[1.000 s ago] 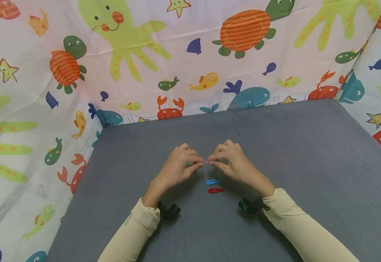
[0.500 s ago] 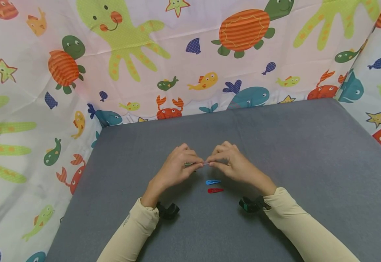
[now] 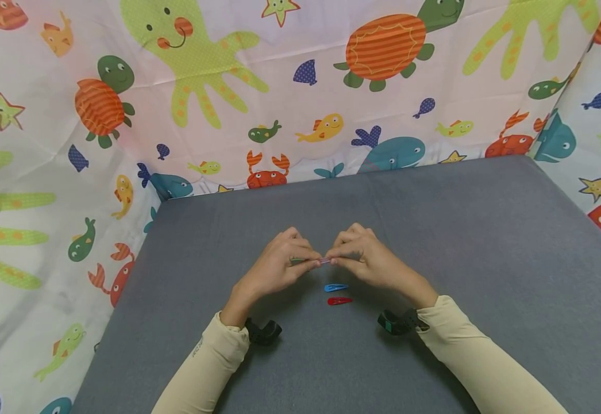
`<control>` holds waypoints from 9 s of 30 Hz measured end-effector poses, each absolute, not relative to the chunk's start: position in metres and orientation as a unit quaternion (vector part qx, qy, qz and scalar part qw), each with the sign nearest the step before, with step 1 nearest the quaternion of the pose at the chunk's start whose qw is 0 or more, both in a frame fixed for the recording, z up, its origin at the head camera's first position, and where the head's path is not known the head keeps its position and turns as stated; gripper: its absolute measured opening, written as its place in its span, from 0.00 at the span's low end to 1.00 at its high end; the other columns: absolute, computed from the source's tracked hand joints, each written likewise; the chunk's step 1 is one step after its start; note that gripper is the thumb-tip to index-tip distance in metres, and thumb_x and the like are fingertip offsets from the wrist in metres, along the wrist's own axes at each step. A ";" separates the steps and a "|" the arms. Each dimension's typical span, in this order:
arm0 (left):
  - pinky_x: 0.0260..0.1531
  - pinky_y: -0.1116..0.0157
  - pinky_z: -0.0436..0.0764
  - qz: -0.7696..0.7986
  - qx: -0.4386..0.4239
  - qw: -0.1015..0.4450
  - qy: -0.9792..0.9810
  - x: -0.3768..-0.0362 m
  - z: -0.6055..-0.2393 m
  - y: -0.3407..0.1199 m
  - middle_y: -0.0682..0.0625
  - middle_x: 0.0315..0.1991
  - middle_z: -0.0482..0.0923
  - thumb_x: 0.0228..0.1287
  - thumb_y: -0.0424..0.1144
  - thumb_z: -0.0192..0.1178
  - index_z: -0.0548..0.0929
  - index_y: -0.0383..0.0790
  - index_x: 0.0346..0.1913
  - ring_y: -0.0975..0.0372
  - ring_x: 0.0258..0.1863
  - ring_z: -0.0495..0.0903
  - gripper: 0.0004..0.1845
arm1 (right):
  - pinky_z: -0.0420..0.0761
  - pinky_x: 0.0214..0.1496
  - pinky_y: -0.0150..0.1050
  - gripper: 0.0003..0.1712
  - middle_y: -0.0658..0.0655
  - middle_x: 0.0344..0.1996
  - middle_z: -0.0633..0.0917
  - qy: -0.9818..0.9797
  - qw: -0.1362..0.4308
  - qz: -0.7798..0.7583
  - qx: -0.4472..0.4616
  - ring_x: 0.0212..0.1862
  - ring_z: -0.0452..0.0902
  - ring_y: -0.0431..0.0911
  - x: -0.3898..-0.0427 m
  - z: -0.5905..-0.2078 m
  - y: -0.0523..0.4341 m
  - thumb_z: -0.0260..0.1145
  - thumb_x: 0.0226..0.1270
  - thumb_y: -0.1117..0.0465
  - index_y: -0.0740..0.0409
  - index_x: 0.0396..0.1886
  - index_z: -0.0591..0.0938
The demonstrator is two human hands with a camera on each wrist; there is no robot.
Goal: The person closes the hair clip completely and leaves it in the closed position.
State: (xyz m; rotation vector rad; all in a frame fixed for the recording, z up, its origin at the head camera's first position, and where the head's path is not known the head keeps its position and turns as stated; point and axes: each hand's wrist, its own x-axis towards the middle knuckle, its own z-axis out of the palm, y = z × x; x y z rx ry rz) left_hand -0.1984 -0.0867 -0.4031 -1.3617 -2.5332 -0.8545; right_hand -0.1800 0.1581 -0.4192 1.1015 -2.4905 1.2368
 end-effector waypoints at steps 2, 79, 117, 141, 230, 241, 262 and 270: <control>0.37 0.66 0.68 -0.284 -0.455 0.070 -0.841 -0.199 -0.403 -0.087 0.60 0.31 0.87 0.63 0.38 0.71 0.93 0.48 0.41 0.66 0.35 0.70 0.05 | 0.59 0.47 0.43 0.08 0.41 0.33 0.85 -0.830 0.075 0.412 0.368 0.39 0.64 0.38 -0.180 -0.420 0.158 0.72 0.65 0.65 0.51 0.40 0.93; 0.35 0.65 0.68 -0.249 -0.425 0.150 -0.857 -0.193 -0.407 -0.079 0.55 0.27 0.82 0.60 0.44 0.75 0.92 0.48 0.41 0.65 0.31 0.68 0.08 | 0.75 0.45 0.52 0.05 0.47 0.34 0.85 -0.840 -0.015 0.474 0.263 0.41 0.73 0.44 -0.176 -0.415 0.158 0.67 0.71 0.63 0.57 0.37 0.89; 0.33 0.66 0.69 -0.257 -0.403 0.148 -0.866 -0.198 -0.415 -0.081 0.53 0.27 0.83 0.63 0.46 0.72 0.92 0.47 0.39 0.64 0.30 0.69 0.07 | 0.63 0.47 0.44 0.09 0.49 0.32 0.86 -0.860 0.122 0.392 0.304 0.39 0.73 0.53 -0.182 -0.422 0.159 0.80 0.55 0.64 0.52 0.35 0.89; 0.32 0.66 0.67 -0.243 -0.369 0.111 -0.890 -0.199 -0.422 -0.079 0.52 0.28 0.82 0.61 0.44 0.74 0.91 0.49 0.38 0.65 0.30 0.68 0.05 | 0.63 0.45 0.42 0.05 0.47 0.31 0.86 -0.882 0.107 0.354 0.292 0.38 0.75 0.51 -0.181 -0.426 0.158 0.79 0.57 0.62 0.49 0.33 0.90; 0.29 0.64 0.60 -0.144 -0.304 0.027 -0.941 -0.187 -0.439 -0.065 0.57 0.31 0.81 0.56 0.49 0.77 0.93 0.59 0.38 0.65 0.29 0.67 0.07 | 0.67 0.43 0.44 0.05 0.46 0.30 0.85 -0.925 0.031 0.271 0.265 0.35 0.71 0.41 -0.177 -0.448 0.151 0.78 0.58 0.59 0.48 0.33 0.89; 0.29 0.64 0.60 -0.142 -0.305 0.030 -0.941 -0.187 -0.439 -0.064 0.57 0.30 0.80 0.55 0.49 0.77 0.93 0.58 0.38 0.65 0.29 0.66 0.07 | 0.67 0.43 0.44 0.05 0.46 0.30 0.85 -0.925 0.032 0.268 0.267 0.36 0.71 0.41 -0.177 -0.446 0.151 0.78 0.58 0.59 0.48 0.33 0.89; 0.28 0.65 0.59 -0.134 -0.311 0.039 -0.940 -0.186 -0.440 -0.064 0.56 0.30 0.81 0.55 0.50 0.77 0.93 0.58 0.38 0.65 0.28 0.66 0.08 | 0.68 0.43 0.44 0.05 0.46 0.30 0.85 -0.924 0.035 0.265 0.273 0.37 0.72 0.42 -0.177 -0.447 0.152 0.78 0.58 0.58 0.48 0.34 0.89; 0.29 0.64 0.60 -0.134 -0.309 0.040 -0.941 -0.185 -0.439 -0.064 0.56 0.30 0.81 0.55 0.49 0.77 0.93 0.57 0.38 0.65 0.28 0.66 0.07 | 0.69 0.44 0.46 0.05 0.47 0.31 0.86 -0.924 0.033 0.266 0.273 0.37 0.73 0.43 -0.177 -0.446 0.152 0.78 0.58 0.58 0.48 0.34 0.89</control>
